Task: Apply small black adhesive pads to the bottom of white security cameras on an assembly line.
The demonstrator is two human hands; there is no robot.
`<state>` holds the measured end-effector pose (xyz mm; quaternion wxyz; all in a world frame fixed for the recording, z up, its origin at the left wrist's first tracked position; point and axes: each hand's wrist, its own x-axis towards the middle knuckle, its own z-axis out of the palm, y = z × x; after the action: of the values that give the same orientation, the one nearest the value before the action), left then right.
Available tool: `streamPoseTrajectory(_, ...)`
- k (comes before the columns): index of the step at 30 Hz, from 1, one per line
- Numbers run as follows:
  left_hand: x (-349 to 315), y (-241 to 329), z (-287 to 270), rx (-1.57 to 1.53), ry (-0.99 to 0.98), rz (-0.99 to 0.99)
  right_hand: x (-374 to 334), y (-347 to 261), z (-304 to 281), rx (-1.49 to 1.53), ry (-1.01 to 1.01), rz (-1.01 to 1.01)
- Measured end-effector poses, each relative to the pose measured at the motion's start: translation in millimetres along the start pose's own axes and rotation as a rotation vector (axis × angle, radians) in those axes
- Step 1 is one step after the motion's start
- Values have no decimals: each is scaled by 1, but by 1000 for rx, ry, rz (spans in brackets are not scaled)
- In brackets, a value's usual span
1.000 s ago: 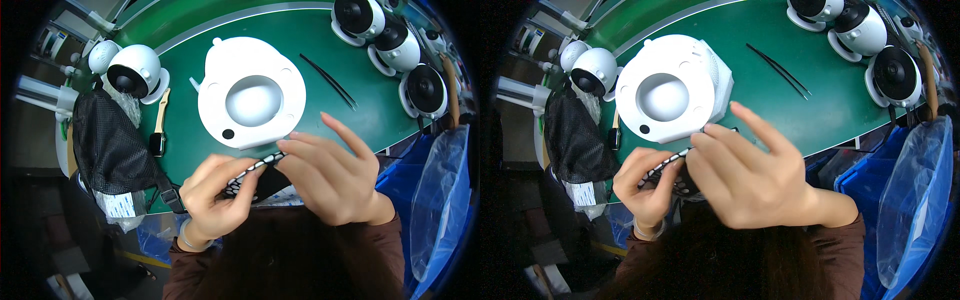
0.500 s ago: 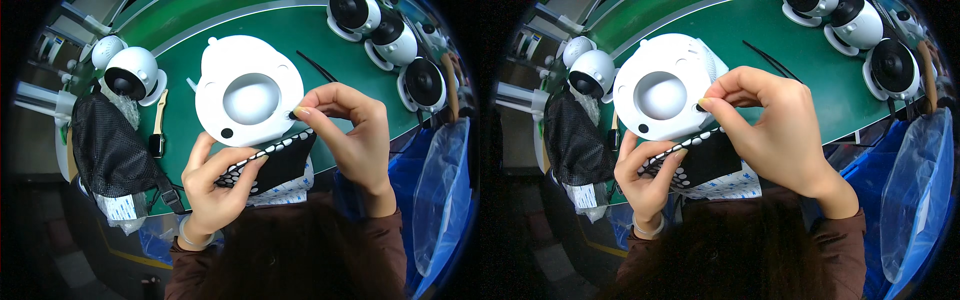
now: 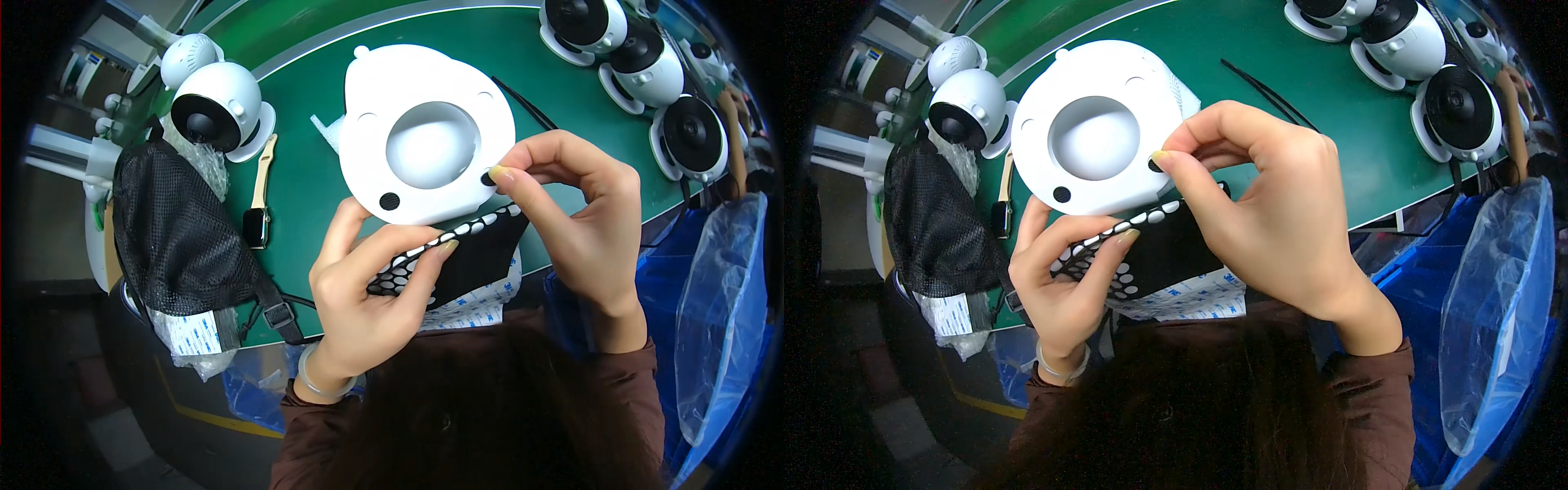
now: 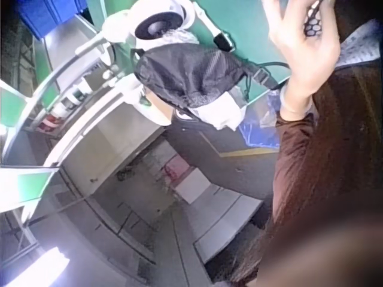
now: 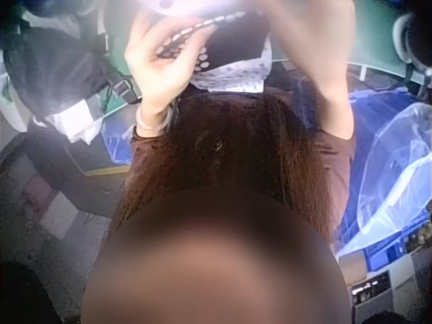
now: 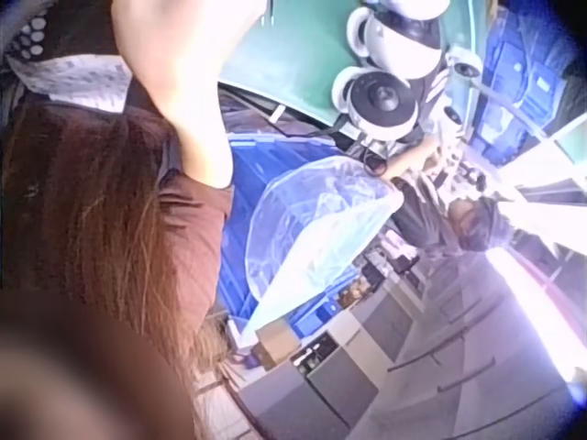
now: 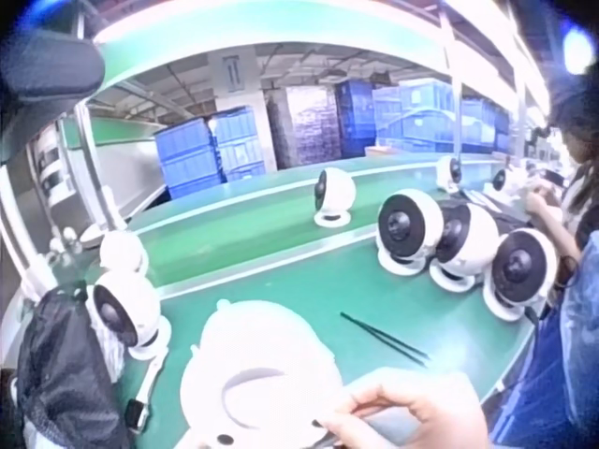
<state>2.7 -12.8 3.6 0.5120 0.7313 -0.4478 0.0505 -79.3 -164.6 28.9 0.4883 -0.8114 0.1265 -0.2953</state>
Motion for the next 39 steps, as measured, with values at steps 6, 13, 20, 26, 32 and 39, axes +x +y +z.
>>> streamPoseTrajectory(6,1,0,-2,6,-9,22,-1,0,4,-44,29,-39)
streamPoseTrajectory(13,-11,2,-12,26,38,9,-1,11,-7,49,103,-20)
streamPoseTrajectory(20,-20,12,-28,-8,27,13,-19,5,-8,-253,-185,-532)
streamPoseTrajectory(26,-4,22,-19,-36,-70,27,-19,11,-3,-315,-143,-553)
streamPoseTrajectory(32,-3,19,-18,-95,-38,-72,-18,9,-5,-334,-85,-626)
streamPoseTrajectory(39,5,16,-13,-210,-202,-29,-15,13,-4,-140,-159,-565)
